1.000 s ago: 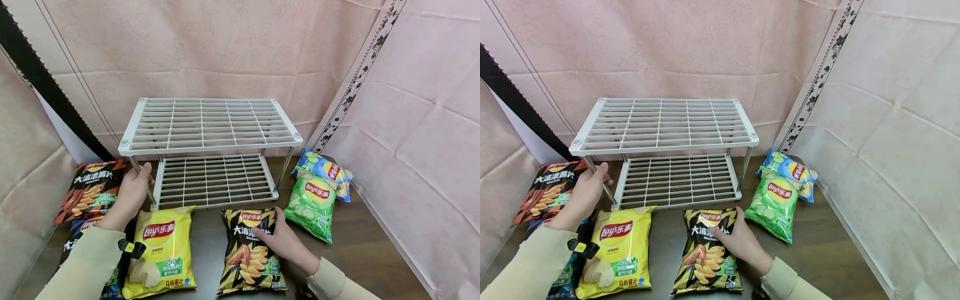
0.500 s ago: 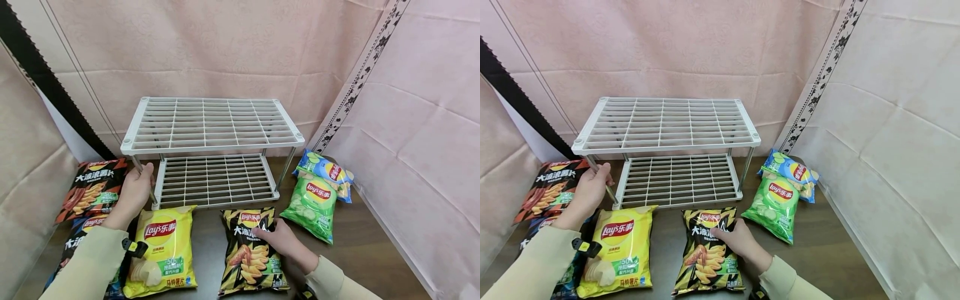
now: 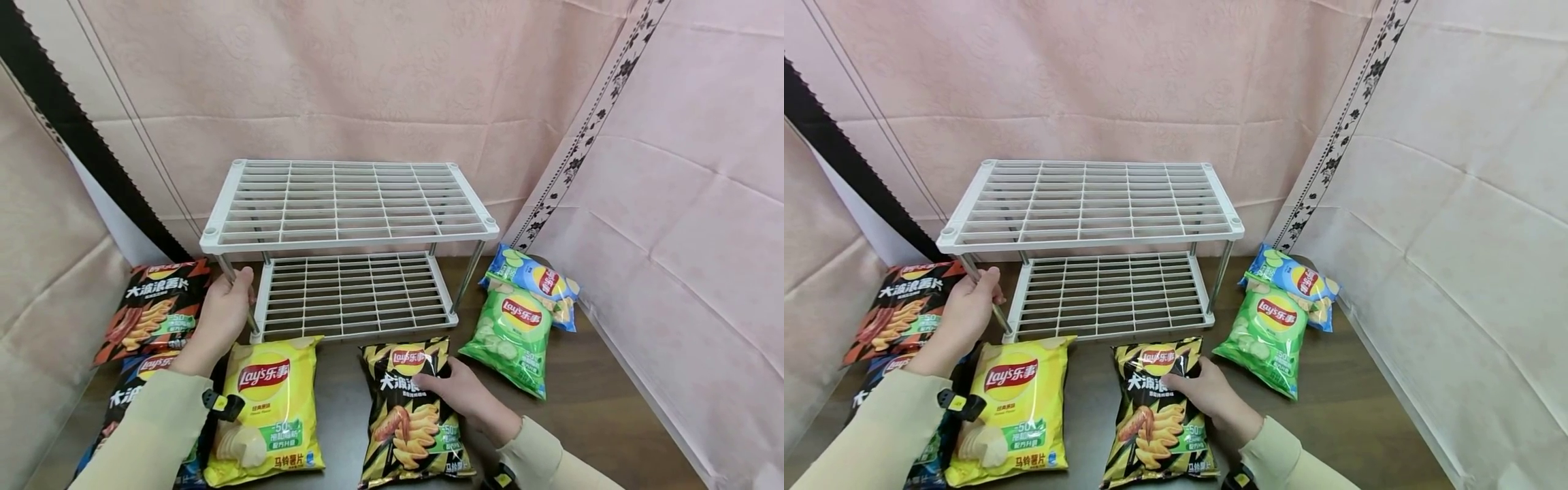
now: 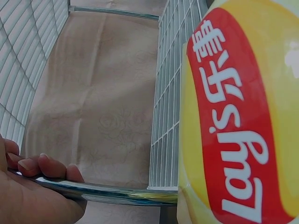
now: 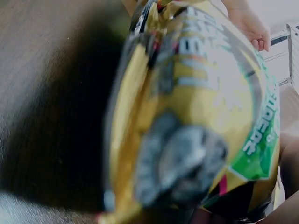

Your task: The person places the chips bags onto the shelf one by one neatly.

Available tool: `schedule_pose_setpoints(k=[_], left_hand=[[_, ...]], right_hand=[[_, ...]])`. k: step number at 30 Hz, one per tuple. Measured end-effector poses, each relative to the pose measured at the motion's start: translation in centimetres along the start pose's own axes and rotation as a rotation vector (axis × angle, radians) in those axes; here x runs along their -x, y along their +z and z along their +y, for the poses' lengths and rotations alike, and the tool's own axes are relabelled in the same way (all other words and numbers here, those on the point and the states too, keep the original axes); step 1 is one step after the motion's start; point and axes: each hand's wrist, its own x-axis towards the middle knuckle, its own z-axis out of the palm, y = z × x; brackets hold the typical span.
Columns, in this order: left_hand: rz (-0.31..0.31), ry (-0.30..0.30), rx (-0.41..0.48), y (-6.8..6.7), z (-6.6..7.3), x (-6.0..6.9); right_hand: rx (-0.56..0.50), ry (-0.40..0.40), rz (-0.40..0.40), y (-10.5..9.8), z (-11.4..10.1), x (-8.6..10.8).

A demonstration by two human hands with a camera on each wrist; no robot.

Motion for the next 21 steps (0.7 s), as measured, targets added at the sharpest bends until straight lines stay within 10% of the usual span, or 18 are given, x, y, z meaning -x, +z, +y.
schedule_pose_setpoints(k=[13, 21], left_hand=[[-0.008, 0.008, -0.012, -0.1, 0.1, 0.1], [-0.014, 0.015, -0.006, -0.1, 0.0, 0.1]], right_hand=[[-0.109, -0.148, -0.072, 0.1, 0.1, -0.1], [-0.179, -0.07, -0.002, 0.0, 0.5, -0.9]])
